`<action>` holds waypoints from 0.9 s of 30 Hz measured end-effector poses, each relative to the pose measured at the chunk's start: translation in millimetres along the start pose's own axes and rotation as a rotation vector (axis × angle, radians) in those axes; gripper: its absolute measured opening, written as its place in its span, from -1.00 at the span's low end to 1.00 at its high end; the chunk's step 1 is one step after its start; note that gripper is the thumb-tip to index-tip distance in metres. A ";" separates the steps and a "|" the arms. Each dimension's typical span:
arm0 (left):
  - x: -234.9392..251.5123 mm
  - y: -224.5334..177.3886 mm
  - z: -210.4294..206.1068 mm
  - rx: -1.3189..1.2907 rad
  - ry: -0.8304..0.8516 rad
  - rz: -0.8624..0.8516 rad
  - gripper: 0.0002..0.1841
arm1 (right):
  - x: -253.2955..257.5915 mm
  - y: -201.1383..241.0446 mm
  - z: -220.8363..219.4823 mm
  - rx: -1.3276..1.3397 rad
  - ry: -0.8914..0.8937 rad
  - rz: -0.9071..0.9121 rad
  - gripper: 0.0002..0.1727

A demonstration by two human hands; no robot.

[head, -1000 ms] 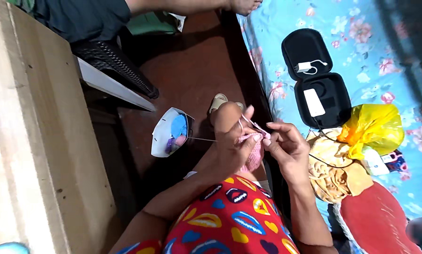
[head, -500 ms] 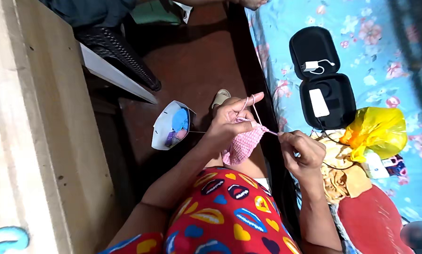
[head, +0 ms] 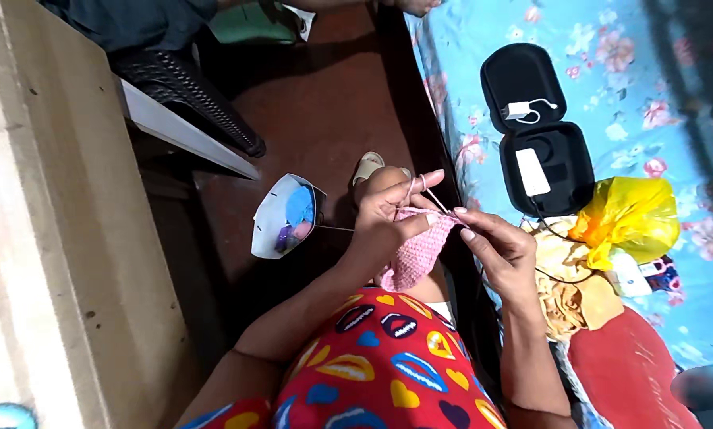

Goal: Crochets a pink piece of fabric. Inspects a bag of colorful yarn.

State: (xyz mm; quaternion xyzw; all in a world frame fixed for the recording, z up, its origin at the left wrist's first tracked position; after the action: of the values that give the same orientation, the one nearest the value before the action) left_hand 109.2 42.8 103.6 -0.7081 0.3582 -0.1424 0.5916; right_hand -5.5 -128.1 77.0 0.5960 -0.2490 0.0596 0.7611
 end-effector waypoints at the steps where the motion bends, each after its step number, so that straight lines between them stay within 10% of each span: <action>1: 0.6 -0.6 0.5 -0.034 -0.010 0.019 -0.51 | 0.3 -0.7 2.4 -0.100 0.020 0.047 -0.67; 13: 14.4 1.4 3.5 -0.055 -0.082 0.071 -0.53 | 9.0 9.2 16.5 -0.739 0.247 0.264 -0.50; 27: 16.9 2.8 -2.4 0.011 -0.136 0.050 -0.53 | -2.9 0.1 8.5 -0.682 0.161 0.223 -0.53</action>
State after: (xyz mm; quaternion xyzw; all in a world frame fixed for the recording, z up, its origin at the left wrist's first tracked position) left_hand 118.6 29.5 97.9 -0.7037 0.3340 -0.0809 0.6219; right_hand -10.6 -135.5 77.1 0.2706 -0.2573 0.1025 0.9220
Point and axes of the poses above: each hand's wrist, its own x-axis towards the middle knuckle, its own z-axis out of the back of the hand, y = z × x, the point moved 1 cm from there along x, towards the middle knuckle, and after that the axes turned 11 degrees about z, right-handed, at the moved point
